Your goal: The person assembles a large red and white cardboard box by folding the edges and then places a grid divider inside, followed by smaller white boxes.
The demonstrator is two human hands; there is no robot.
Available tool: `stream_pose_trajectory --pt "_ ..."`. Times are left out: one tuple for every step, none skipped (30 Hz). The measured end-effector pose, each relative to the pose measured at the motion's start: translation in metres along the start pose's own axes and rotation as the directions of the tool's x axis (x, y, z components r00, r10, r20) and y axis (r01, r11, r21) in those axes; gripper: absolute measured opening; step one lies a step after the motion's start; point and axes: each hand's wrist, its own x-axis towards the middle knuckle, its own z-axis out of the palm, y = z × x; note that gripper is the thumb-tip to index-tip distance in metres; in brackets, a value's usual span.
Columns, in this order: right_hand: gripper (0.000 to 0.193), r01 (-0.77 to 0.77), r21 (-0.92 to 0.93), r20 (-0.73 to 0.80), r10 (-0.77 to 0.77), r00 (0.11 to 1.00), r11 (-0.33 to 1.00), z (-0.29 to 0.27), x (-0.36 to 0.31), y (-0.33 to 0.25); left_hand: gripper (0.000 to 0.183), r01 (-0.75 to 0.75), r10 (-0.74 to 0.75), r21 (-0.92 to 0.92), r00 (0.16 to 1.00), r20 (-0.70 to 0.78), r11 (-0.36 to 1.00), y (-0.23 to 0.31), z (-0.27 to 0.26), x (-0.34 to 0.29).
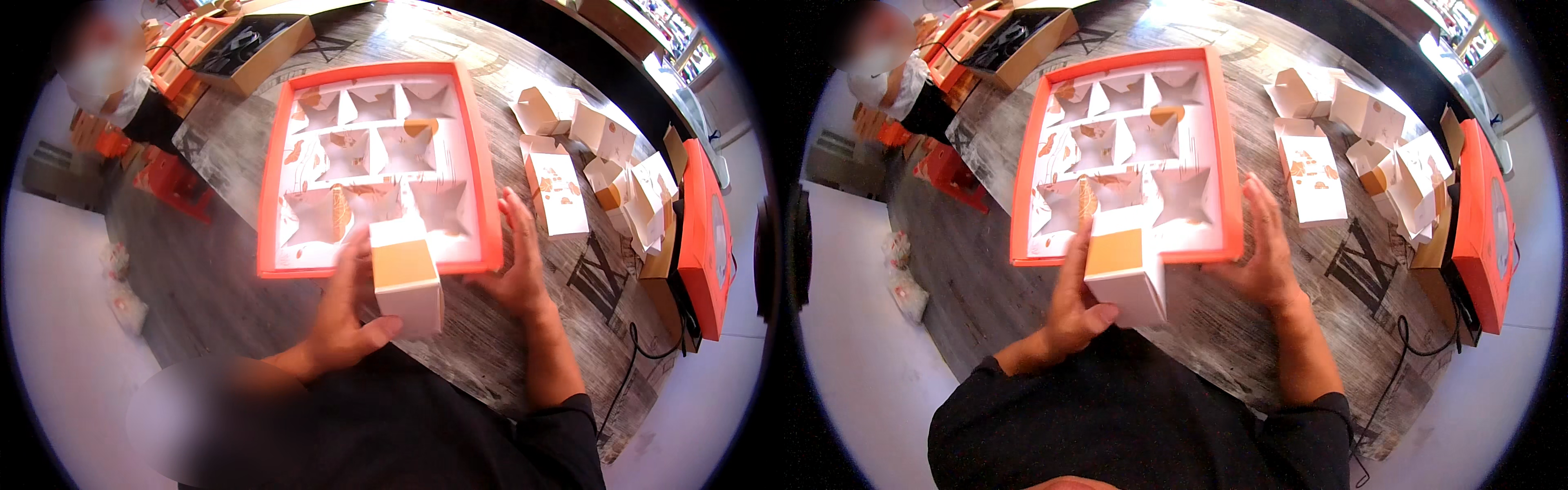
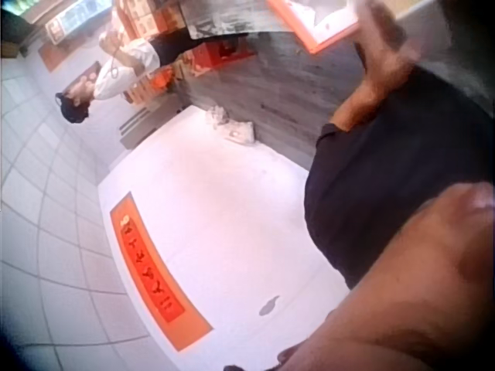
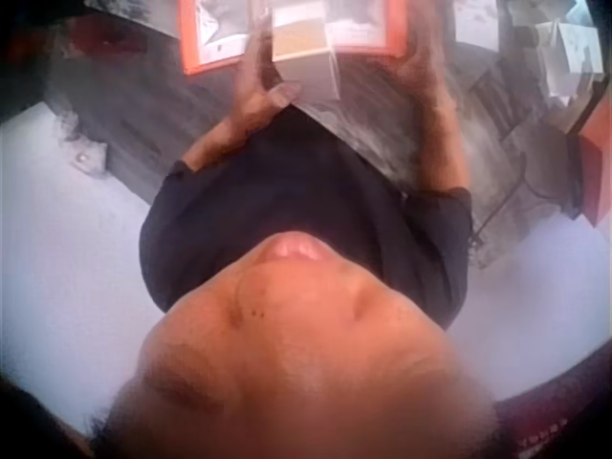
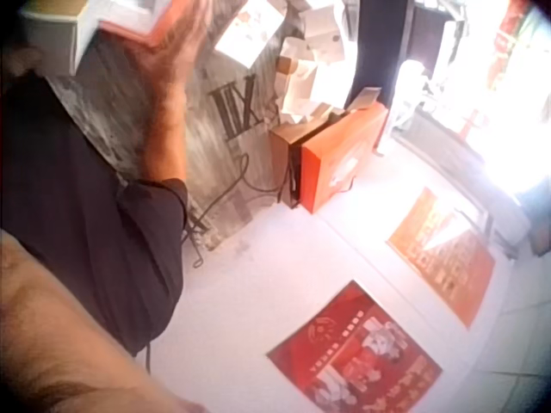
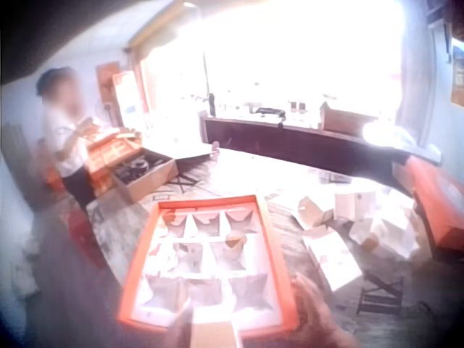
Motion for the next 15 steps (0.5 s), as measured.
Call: stream_pose_trajectory --pt "0.106 -0.035 -0.01 -0.083 0.034 0.996 0.999 0.0 -0.001 0.0 0.113 0.109 -0.111 0.042 0.992 0.054 0.993 -0.015 -0.002 -0.003" --pt "0.098 -0.124 0.083 -0.141 0.135 0.981 0.989 0.001 -0.004 0.006 0.114 0.001 -0.031 0.273 0.994 0.105 0.962 -0.015 0.001 -0.001" --pt "0.089 -0.201 0.184 -0.185 0.235 0.954 0.962 0.006 -0.009 0.016 0.115 -0.02 0.003 0.106 0.987 0.161 0.994 -0.014 0.007 -0.001" --pt "0.081 -0.268 0.287 -0.218 0.335 0.917 0.92 0.008 -0.014 0.025 0.115 -0.033 0.046 -0.065 0.976 0.211 0.997 -0.01 0.012 -0.001" --pt "0.065 -0.223 0.212 -0.304 0.281 0.91 0.951 0.011 -0.007 0.018 0.118 0.028 0.03 -0.218 0.966 0.256 0.975 0.001 0.01 -0.005" --pt "0.064 -0.217 0.156 -0.324 0.257 0.91 0.964 0.008 -0.007 0.019 0.12 -0.065 0.129 -0.229 0.953 0.275 0.971 0.006 0.007 -0.002" --pt "0.063 -0.21 0.101 -0.343 0.232 0.91 0.973 0.004 -0.008 0.021 0.122 -0.191 0.246 -0.203 0.923 0.296 0.96 0.007 -0.005 0.002" --pt "0.063 -0.204 0.041 -0.368 0.205 0.907 0.978 0.0 -0.009 0.022 0.123 -0.32 0.345 -0.13 0.885 0.313 0.938 0.007 -0.025 0.014" --pt "0.062 -0.185 0.067 -0.372 0.197 0.907 0.98 0.001 -0.008 0.018 0.124 -0.447 0.44 -0.056 0.839 0.319 0.893 0.009 -0.045 0.024" --pt "0.063 -0.17 0.05 -0.342 0.177 0.923 0.984 0.0 -0.01 0.015 0.122 -0.562 0.496 0.179 0.811 0.309 0.808 0.013 -0.074 0.039" --pt "0.063 -0.146 0.046 -0.304 0.154 0.94 0.988 0.001 -0.01 0.011 0.12 -0.617 0.546 0.422 0.786 0.29 0.664 0.021 -0.103 0.05" --pt "0.064 -0.124 0.036 -0.268 0.129 0.955 0.992 0.003 -0.011 0.009 0.115 -0.612 0.582 0.541 0.772 0.254 0.577 0.022 -0.13 0.065" --pt "0.069 -0.067 0.073 -0.22 0.081 0.972 0.995 0.007 -0.011 0.006 0.111 -0.576 0.615 0.662 0.759 0.214 0.48 0.029 -0.156 0.076" --pt "0.071 -0.042 0.092 -0.158 0.056 0.986 0.995 0.009 -0.009 0.002 0.107 -0.592 0.64 0.598 0.75 0.165 0.54 0.022 -0.174 0.086" --pt "0.073 -0.019 0.112 -0.097 0.03 0.995 0.994 0.011 -0.009 -0.001 0.103 -0.538 0.608 0.633 0.783 0.131 0.557 0.014 -0.179 0.088"
